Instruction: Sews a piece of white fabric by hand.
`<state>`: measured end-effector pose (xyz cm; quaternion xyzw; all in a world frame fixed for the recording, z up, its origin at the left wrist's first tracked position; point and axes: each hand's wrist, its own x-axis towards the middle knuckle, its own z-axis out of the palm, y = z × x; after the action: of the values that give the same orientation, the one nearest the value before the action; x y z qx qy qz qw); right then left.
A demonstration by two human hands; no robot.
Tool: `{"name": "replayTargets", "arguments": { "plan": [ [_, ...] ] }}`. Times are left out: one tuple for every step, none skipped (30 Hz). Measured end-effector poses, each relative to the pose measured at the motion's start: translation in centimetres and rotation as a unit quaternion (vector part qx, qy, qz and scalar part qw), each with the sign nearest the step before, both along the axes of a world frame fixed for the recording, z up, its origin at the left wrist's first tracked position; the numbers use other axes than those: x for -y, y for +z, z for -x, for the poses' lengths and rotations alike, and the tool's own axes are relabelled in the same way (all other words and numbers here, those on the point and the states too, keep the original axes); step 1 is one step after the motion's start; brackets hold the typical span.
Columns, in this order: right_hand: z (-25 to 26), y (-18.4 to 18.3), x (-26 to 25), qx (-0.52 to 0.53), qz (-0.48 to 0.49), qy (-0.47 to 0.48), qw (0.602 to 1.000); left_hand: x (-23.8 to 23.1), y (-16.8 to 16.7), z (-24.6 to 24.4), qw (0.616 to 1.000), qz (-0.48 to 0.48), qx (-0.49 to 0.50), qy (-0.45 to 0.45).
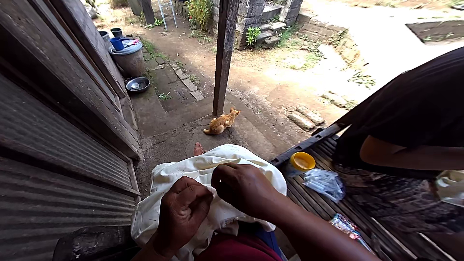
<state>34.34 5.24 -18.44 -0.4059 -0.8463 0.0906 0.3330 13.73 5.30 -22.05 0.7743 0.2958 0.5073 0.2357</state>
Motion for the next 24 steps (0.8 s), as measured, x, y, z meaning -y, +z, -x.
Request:
{"name": "replayTargets", "arguments": {
  "plan": [
    [-0.19,-0.08,-0.08,0.01,0.007,0.007,1.0,-0.19,0.06,0.07,1.0,-0.003,0.004,0.005],
    [-0.38,-0.08,-0.13,0.011,-0.002,0.042,0.999,-0.37,0.07,0.16,1.0,-0.006,0.005,0.009],
    [-0.49,0.03,-0.15,0.004,-0.016,0.089,0.996,-0.44,0.0,0.23,1.0,-0.004,0.002,0.008],
    [-0.44,0.23,-0.1,-0.011,-0.024,0.119,0.993,-0.36,-0.08,0.22,1.0,0.002,-0.002,0.001],
    [-0.29,0.31,-0.08,-0.026,-0.028,0.114,0.993,-0.22,-0.13,0.15,1.0,0.007,-0.005,-0.007],
    [-0.12,0.23,-0.13,-0.031,-0.024,0.078,0.996,-0.15,-0.11,0.05,1.0,0.008,-0.005,-0.009],
    [0.0,0.06,-0.23,-0.024,-0.011,0.032,0.999,-0.17,-0.06,-0.02,1.0,0.004,-0.001,-0.007],
    [-0.02,-0.1,-0.32,-0.009,0.008,0.003,1.0,-0.27,0.02,-0.01,1.0,-0.001,0.002,-0.002],
    [-0.18,-0.2,-0.39,0.003,0.02,0.007,1.0,-0.46,0.06,0.04,1.0,-0.005,0.006,0.006],
    [-0.42,-0.2,-0.43,0.006,0.019,0.044,0.999,-0.64,0.04,0.13,1.0,-0.006,0.007,0.012],
    [-0.6,-0.07,-0.46,0.003,0.01,0.096,0.995,-0.7,-0.01,0.19,1.0,-0.002,0.003,0.01],
    [-0.63,0.11,-0.46,-0.008,0.002,0.139,0.99,-0.61,-0.12,0.21,1.0,0.005,-0.003,0.0],
    [-0.56,0.23,-0.44,-0.021,-0.004,0.151,0.988,-0.42,-0.2,0.17,1.0,0.015,-0.008,-0.013],
    [-0.44,0.22,-0.47,-0.028,-0.004,0.13,0.991,-0.25,-0.24,0.08,0.999,0.021,-0.01,-0.022],
    [-0.3,0.09,-0.53,-0.029,0.007,0.089,0.996,-0.18,-0.25,-0.01,0.999,0.023,-0.006,-0.024],
    [-0.21,-0.11,-0.64,-0.022,0.023,0.048,0.998,-0.23,-0.26,-0.06,1.0,0.02,0.002,-0.019],
    [-0.19,-0.34,-0.73,-0.01,0.037,0.029,0.999,-0.34,-0.27,-0.04,1.0,0.014,0.01,-0.007],
    [-0.26,-0.52,-0.74,0.0,0.04,0.038,0.998,-0.47,-0.26,0.03,1.0,0.008,0.016,0.008],
    [-0.36,-0.56,-0.72,0.002,0.029,0.071,0.997,-0.58,-0.24,0.14,1.0,0.003,0.016,0.02],
    [-0.42,-0.46,-0.73,0.002,0.009,0.112,0.994,-0.63,-0.26,0.25,1.0,0.001,0.011,0.024],
    [-0.4,-0.27,-0.75,-0.005,-0.006,0.141,0.99,-0.58,-0.32,0.32,1.0,0.001,0.002,0.019],
    [-0.34,-0.09,-0.78,-0.015,-0.013,0.149,0.989,-0.48,-0.38,0.33,1.0,0.003,-0.006,0.008],
    [-0.25,-0.01,-0.85,-0.022,-0.012,0.134,0.991,-0.44,-0.39,0.27,1.0,0.003,-0.007,-0.002],
    [-0.17,-0.03,-0.98,-0.028,0.0,0.104,0.994,-0.49,-0.36,0.21,1.0,0.003,-0.003,-0.007]
  ]
}}
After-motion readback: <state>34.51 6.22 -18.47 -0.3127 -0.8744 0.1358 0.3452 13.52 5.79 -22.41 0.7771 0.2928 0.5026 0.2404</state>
